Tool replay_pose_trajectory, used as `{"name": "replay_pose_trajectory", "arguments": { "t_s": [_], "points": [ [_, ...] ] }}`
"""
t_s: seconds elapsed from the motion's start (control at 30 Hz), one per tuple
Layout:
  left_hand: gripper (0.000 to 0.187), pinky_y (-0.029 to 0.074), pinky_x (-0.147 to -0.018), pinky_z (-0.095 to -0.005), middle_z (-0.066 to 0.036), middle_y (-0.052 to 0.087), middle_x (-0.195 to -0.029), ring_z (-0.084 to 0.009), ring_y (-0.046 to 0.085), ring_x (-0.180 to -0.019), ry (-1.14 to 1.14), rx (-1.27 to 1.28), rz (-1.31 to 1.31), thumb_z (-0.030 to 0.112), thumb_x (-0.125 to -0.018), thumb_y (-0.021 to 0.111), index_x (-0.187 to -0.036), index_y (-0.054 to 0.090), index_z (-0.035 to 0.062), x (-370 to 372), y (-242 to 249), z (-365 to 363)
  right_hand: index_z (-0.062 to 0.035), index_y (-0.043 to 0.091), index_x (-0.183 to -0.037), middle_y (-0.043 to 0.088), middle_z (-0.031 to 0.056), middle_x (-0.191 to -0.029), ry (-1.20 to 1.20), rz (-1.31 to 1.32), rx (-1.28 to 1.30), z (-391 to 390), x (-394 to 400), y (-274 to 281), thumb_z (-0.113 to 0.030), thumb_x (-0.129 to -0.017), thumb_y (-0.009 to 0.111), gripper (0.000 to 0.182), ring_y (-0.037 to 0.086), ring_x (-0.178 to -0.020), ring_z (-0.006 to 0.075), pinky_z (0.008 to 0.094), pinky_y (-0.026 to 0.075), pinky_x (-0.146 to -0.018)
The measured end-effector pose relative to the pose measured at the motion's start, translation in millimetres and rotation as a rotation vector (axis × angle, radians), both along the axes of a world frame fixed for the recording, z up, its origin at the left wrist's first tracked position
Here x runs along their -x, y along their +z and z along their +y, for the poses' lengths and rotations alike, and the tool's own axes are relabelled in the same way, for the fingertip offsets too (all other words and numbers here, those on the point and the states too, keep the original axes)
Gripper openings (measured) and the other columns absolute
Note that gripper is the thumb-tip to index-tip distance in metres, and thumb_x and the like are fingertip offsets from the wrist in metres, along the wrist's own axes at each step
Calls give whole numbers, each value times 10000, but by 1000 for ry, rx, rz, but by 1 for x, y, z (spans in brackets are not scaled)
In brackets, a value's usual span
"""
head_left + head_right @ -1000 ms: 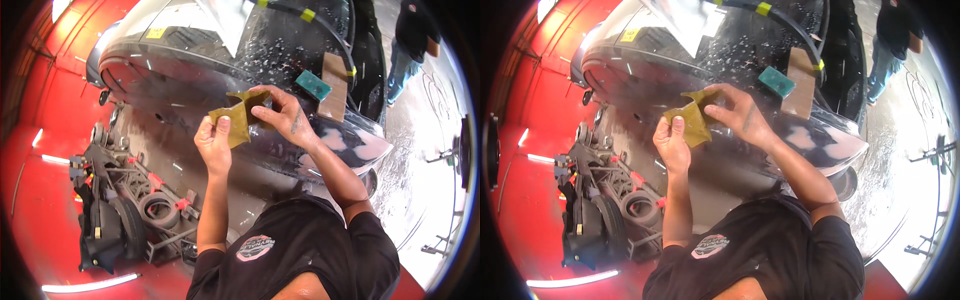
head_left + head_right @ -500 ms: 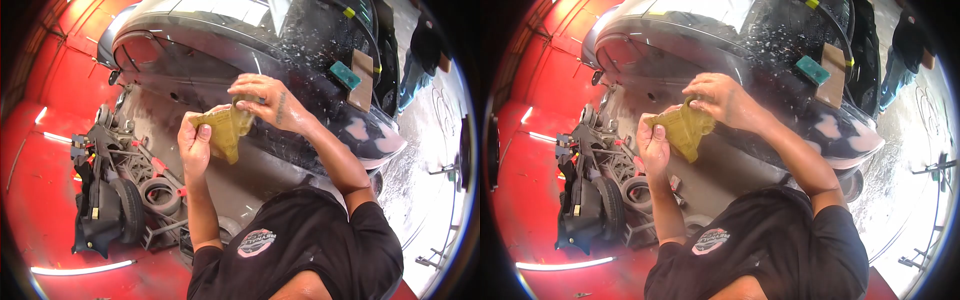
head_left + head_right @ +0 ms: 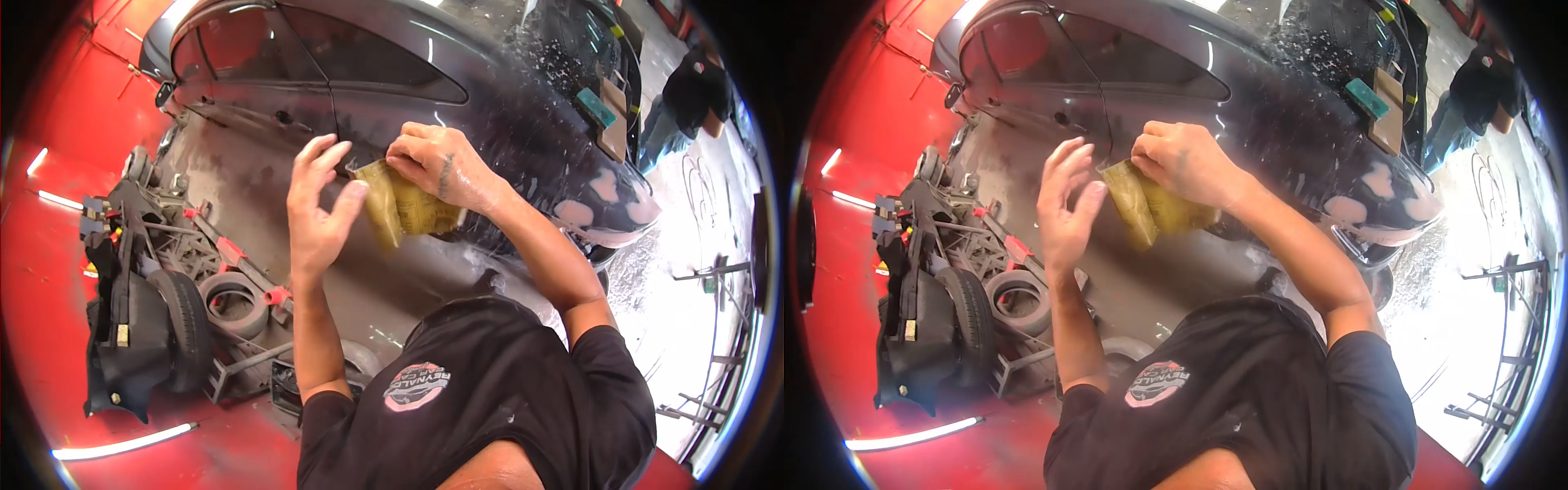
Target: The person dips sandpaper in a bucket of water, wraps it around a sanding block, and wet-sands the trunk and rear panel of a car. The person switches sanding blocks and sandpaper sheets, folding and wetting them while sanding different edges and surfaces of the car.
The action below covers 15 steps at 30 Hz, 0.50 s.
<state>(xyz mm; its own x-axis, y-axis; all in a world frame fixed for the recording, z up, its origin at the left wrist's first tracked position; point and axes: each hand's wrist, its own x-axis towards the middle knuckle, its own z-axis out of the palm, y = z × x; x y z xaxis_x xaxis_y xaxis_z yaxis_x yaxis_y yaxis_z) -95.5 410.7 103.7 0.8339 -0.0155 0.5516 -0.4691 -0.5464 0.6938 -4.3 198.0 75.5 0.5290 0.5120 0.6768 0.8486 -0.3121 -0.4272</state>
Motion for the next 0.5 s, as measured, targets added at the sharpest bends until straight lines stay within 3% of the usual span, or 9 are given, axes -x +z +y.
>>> {"name": "replay_pose_trajectory", "arguments": {
  "t_s": [0.03,0.07,0.13,0.23,0.33,0.5],
  "points": [
    [458,485,-1043,-409,-130,605,-1398,-294,611,-1226,-17,-162,-71,131,-833,814,-1265,707,25,0,3,1,-32,695,-925,641,104,-859,-5,-21,27,5,4,-1,-122,-908,720,95,669,-782,338,428,545,-691],
    [392,454,-1082,-421,-136,657,-1303,-317,606,-1218,-4,-238,-71,148,-856,795,-1224,724,33,0,-3,3,-40,691,-920,629,99,-854,-10,-44,52,10,7,-1,-130,-904,723,97,664,-776,342,437,541,-683],
    [298,407,-1121,-480,-108,706,-1145,-316,609,-1171,21,-337,-75,155,-882,766,-1159,740,47,-7,-20,9,-50,688,-918,619,98,-852,-7,-80,115,13,14,1,-137,-902,722,96,655,-762,338,437,534,-675],
    [204,382,-1127,-497,-92,709,-1006,-294,625,-1113,38,-458,-143,101,-878,763,-1070,747,32,-5,-25,13,-60,689,-913,611,95,-849,-3,-99,160,18,20,-3,-151,-903,720,97,646,-753,332,435,528,-678],
    [136,348,-1144,-514,-63,676,-925,-277,621,-1045,-1,-530,-198,90,-862,762,-989,743,45,-7,-33,14,-64,695,-915,611,91,-848,-22,-86,227,18,26,-6,-166,-906,718,105,646,-762,327,433,528,-693],
    [114,382,-1102,-522,-45,671,-912,-265,618,-1032,-82,-474,-207,103,-835,766,-940,729,76,-12,-51,12,-64,704,-922,612,91,-841,-50,-38,264,14,34,-11,-181,-910,721,119,648,-778,325,434,530,-707]
  ]
}}
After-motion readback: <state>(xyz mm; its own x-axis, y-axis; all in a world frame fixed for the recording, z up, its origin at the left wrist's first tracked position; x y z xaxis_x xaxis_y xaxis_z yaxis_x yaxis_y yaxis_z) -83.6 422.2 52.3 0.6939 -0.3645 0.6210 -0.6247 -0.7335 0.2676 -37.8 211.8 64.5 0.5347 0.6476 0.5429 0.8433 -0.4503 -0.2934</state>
